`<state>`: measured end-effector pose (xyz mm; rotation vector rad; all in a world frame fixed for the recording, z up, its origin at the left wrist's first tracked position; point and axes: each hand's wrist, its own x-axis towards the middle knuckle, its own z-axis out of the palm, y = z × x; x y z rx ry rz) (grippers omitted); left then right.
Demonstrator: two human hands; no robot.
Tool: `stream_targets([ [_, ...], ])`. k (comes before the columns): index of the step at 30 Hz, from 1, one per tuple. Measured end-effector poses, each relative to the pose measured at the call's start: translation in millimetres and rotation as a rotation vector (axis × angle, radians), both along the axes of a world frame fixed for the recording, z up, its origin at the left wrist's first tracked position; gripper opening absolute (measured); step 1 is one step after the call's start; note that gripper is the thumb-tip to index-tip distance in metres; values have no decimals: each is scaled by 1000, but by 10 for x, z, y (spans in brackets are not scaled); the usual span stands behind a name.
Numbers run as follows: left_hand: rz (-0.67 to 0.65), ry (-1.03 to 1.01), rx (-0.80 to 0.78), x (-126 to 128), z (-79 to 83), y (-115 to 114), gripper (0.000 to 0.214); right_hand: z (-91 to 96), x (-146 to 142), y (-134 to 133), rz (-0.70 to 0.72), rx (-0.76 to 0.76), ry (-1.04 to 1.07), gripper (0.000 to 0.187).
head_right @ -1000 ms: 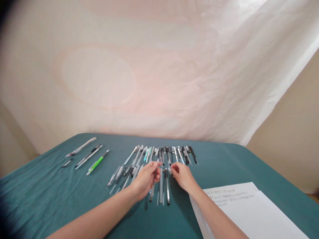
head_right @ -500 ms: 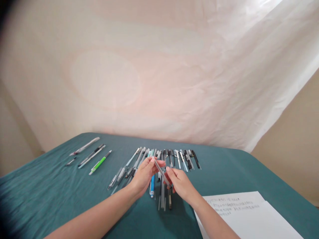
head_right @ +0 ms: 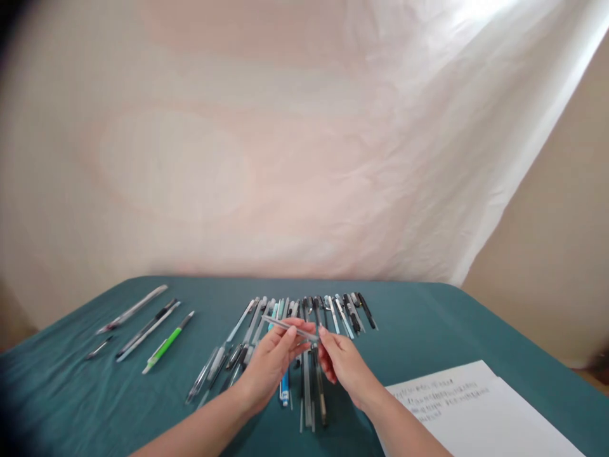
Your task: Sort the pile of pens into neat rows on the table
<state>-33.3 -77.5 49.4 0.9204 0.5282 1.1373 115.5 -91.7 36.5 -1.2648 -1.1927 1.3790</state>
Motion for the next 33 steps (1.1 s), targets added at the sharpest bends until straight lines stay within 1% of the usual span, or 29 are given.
stream_targets([
  [2,-4,12,2,13,-44,-17,25,-30,6,18,-24,44,-42,46],
  [6,18,40,-16,23,-115,-11,24,-80,11,29,-83,201,-209,47],
  [10,40,54,-68,19,-128,-6,25,-94,-6,-10,-134,331,-351,43],
  [14,66,65,-101,0,-127,3,27,-77,-37,-52,-145,406,-402,35],
  [16,81,66,-106,-12,-131,7,27,-65,-46,-57,-119,399,-365,35],
  [20,79,67,-103,-35,-142,9,28,-38,-35,-47,-61,305,-269,43],
  [26,100,85,-103,-62,-138,27,28,11,9,-46,-12,361,-284,29],
  [28,107,83,-106,-65,-144,38,28,1,17,-38,4,338,-277,31],
  [31,102,78,-105,-64,-164,52,29,-27,25,-24,27,296,-295,40],
  [33,104,80,-107,-65,-176,57,30,-35,28,-20,35,310,-317,38],
])
